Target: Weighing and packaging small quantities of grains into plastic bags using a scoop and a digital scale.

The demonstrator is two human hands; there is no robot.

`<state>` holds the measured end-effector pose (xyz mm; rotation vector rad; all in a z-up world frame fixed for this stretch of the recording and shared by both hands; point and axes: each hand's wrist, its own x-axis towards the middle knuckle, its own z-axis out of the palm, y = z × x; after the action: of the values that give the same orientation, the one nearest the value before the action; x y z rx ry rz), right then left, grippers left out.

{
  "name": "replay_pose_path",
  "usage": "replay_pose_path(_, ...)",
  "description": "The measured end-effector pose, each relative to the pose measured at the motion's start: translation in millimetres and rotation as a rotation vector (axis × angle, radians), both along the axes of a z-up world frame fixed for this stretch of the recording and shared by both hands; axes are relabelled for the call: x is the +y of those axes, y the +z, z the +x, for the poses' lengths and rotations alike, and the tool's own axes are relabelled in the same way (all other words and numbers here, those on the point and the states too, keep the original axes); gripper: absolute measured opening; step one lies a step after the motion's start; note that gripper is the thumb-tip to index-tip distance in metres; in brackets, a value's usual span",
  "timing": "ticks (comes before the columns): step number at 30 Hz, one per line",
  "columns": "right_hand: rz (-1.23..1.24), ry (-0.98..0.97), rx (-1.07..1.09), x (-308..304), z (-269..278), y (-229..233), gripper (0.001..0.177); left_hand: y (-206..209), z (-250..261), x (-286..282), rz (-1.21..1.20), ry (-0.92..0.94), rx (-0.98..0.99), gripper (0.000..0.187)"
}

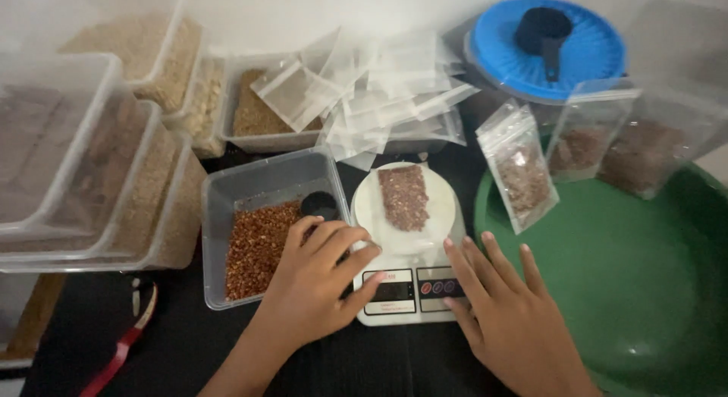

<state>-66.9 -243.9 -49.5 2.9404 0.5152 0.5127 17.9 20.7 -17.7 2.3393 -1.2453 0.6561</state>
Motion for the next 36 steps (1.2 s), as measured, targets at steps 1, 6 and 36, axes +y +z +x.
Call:
replay_pose_path(1, 0.001, 0.012, 0.015, -1.7, 0.9, -2.9, 0.073, -1.2, 0.1, -0.5, 0.001, 0.012, 0.015, 0.023)
replay_pose_path(6, 0.019, -0.053, 0.092, -7.8, 4.9, -11.5, 0.077, -3.4, 1.0, -1.6, 0.068, 0.037, 0.043, 0.024)
replay_pose_path(36, 0.094, 0.149, -0.404, -5.1, 45.4, -4.4, 0.027, -3.9, -14.8, -1.9, -0.472, -0.137, 0.038, 0.026)
